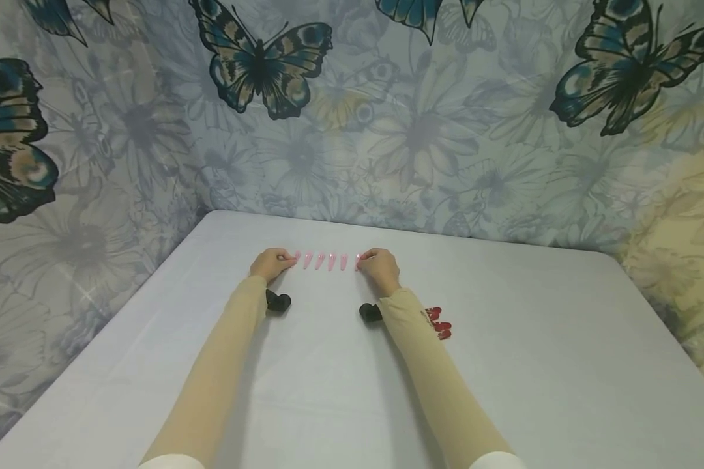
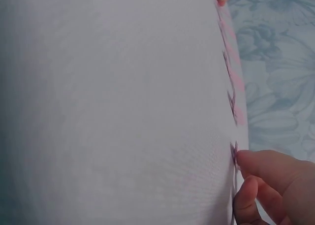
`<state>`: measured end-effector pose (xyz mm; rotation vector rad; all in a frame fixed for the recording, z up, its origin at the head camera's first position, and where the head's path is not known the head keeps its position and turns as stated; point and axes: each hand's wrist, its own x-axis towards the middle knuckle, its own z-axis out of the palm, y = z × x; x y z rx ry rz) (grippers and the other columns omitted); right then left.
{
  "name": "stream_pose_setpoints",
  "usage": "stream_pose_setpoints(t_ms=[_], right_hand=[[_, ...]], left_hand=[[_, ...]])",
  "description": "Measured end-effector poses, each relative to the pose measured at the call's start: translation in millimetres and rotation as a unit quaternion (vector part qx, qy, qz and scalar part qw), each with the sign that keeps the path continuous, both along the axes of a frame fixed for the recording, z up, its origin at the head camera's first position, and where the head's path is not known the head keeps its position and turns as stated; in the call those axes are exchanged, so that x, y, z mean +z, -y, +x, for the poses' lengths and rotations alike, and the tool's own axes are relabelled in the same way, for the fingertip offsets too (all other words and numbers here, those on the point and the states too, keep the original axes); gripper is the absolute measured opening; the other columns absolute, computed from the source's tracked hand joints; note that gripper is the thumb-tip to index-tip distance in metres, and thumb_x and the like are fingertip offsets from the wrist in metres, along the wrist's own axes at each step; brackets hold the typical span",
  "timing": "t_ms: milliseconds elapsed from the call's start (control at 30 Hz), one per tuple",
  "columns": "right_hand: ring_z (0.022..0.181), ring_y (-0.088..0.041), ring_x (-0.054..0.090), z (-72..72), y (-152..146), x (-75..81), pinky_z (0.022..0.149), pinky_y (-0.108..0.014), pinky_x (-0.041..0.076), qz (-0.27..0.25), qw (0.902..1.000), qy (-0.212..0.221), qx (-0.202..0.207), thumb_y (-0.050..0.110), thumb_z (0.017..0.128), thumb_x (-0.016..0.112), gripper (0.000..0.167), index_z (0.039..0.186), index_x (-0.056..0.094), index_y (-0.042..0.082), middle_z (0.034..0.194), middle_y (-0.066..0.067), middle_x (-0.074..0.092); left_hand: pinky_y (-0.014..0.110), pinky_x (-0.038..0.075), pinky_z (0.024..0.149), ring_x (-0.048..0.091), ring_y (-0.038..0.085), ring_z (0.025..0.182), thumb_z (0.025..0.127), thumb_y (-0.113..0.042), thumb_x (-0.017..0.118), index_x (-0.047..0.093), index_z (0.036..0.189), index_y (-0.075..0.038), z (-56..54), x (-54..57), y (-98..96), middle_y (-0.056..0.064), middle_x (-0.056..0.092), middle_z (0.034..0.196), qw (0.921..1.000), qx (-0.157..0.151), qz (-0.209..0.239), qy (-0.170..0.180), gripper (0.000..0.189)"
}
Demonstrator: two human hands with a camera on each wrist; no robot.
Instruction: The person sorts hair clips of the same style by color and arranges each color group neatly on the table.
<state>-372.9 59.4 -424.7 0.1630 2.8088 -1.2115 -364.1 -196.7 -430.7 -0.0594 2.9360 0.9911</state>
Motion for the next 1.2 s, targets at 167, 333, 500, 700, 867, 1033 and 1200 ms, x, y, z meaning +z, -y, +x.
stream_pose_setpoints(t_ms=[167, 333, 500, 700, 867, 1033, 1200], right_hand=[[0.111, -0.028, 0.056, 0.6, 0, 0.1, 0.095, -0.045, 0.043, 0.0, 1.0, 0.002, 0.001, 0.019, 0.088, 0.066, 0.02, 0.103, 0.07, 0.007, 0.128, -0.011, 0.064], [0.117, -0.029, 0.055, 0.1, -1, -0.3, 0.098, -0.046, 0.042, -0.008, 0.9999, 0.005, 0.003, 0.021, 0.088, 0.066, 0.022, 0.105, 0.071, 0.007, 0.133, -0.011, 0.062], [0.119, -0.03, 0.055, -0.8, -3, -0.2, 0.098, -0.045, 0.042, -0.028, 0.9996, 0.008, 0.007, 0.021, 0.088, 0.067, 0.025, 0.109, 0.071, 0.007, 0.133, -0.012, 0.062], [0.13, -0.032, 0.049, 0.4, -8, 3.4, 0.107, -0.045, 0.039, -0.074, 0.9966, 0.016, 0.031, 0.025, 0.093, 0.063, 0.033, 0.116, 0.068, 0.004, 0.137, -0.014, 0.059], [0.13, -0.031, 0.048, 7.8, -21, 15.5, 0.107, -0.043, 0.04, -0.152, 0.9849, 0.043, 0.071, 0.029, 0.098, 0.055, 0.041, 0.129, 0.059, 0.002, 0.141, -0.017, 0.054], [0.113, -0.027, 0.047, 13.3, -37, 33.3, 0.098, -0.041, 0.042, -0.167, 0.9802, 0.043, 0.098, 0.033, 0.099, 0.053, 0.043, 0.132, 0.058, 0.005, 0.137, -0.018, 0.056], [0.112, -0.025, 0.047, 20.1, -52, 50.2, 0.1, -0.042, 0.043, -0.178, 0.9754, 0.045, 0.121, 0.035, 0.098, 0.055, 0.044, 0.132, 0.058, 0.007, 0.134, -0.016, 0.055]], left_hand=[[0.046, 0.043, 0.096, 0.056, 0.033, 0.103, 0.095, -0.027, 0.063, 0.068, 0.104, -0.001, 0.0, -1.1, 0.6, 0.021, 0.064, 0.125, 1.0, 0.001, 0.003, -0.001, 0.028], [0.047, 0.042, 0.099, 0.056, 0.035, 0.109, 0.095, -0.029, 0.063, 0.068, 0.107, -0.001, -0.9, -2.1, 1.4, 0.021, 0.062, 0.128, 0.9999, 0.0, 0.01, 0.003, 0.031], [0.049, 0.04, 0.103, 0.054, 0.038, 0.119, 0.095, -0.031, 0.063, 0.068, 0.112, -0.002, -1.5, -3.3, 3.8, 0.021, 0.06, 0.131, 0.9999, 0.006, 0.013, 0.005, 0.034], [0.048, 0.041, 0.103, 0.055, 0.038, 0.119, 0.095, -0.033, 0.063, 0.067, 0.115, -0.003, -3.2, -4.2, 4.1, 0.021, 0.06, 0.13, 0.9999, 0.008, 0.011, 0.0, 0.036], [0.048, 0.04, 0.104, 0.053, 0.038, 0.122, 0.094, -0.033, 0.063, 0.066, 0.119, -0.004, -2.4, -3.6, 2.6, 0.021, 0.059, 0.133, 0.9998, 0.01, 0.018, 0.006, 0.038], [0.049, 0.039, 0.106, 0.052, 0.038, 0.123, 0.095, -0.035, 0.062, 0.065, 0.122, -0.005, -3.4, -2.0, 3.6, 0.022, 0.057, 0.135, 0.9997, 0.002, 0.021, 0.011, 0.041], [0.051, 0.035, 0.11, 0.048, 0.039, 0.129, 0.095, -0.036, 0.062, 0.064, 0.123, -0.005, -5.7, -2.9, 8.3, 0.022, 0.054, 0.14, 0.9994, -0.004, 0.031, 0.017, 0.042]])
